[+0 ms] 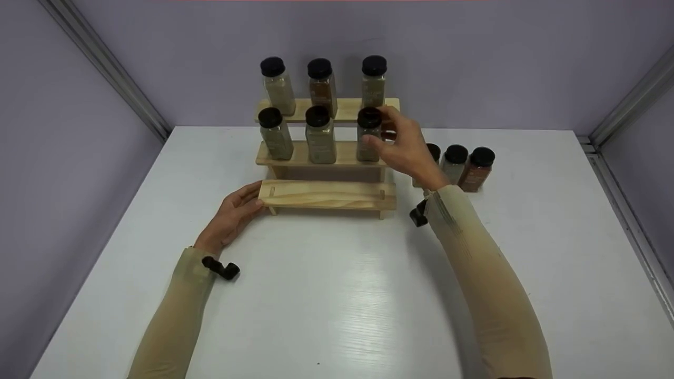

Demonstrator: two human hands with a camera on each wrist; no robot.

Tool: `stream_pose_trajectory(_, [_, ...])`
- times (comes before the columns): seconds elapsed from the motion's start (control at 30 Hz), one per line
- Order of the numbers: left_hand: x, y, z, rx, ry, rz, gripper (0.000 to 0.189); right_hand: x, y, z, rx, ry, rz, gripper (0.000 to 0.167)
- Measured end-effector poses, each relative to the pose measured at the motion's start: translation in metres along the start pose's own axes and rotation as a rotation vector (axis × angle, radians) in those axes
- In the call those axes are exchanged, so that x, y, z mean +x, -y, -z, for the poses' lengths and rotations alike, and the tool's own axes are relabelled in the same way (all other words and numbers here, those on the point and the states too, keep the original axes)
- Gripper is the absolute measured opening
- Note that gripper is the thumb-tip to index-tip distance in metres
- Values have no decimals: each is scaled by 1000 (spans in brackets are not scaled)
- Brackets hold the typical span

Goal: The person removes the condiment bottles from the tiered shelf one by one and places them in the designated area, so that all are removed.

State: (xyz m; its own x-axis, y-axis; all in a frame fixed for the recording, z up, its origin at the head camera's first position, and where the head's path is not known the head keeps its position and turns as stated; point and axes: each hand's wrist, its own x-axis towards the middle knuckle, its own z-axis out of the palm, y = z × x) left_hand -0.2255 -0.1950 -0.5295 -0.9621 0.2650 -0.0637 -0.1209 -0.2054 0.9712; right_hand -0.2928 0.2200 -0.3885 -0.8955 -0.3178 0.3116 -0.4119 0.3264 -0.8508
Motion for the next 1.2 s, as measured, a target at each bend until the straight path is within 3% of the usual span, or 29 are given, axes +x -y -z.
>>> stream_pose_trajectory(0.23, [1,1,-1,-5,7,-2,59,-2,2,0,-6,-10,-18,53])
stream_pose_trajectory(0.57, [2,0,-3,-5,2,2,59,-8,9,15,-34,-88,50,50])
stream_pose_trajectory(1.2, [1,1,1,-9,17,-16,61,-31,14,43,-103,-88,-51,56])
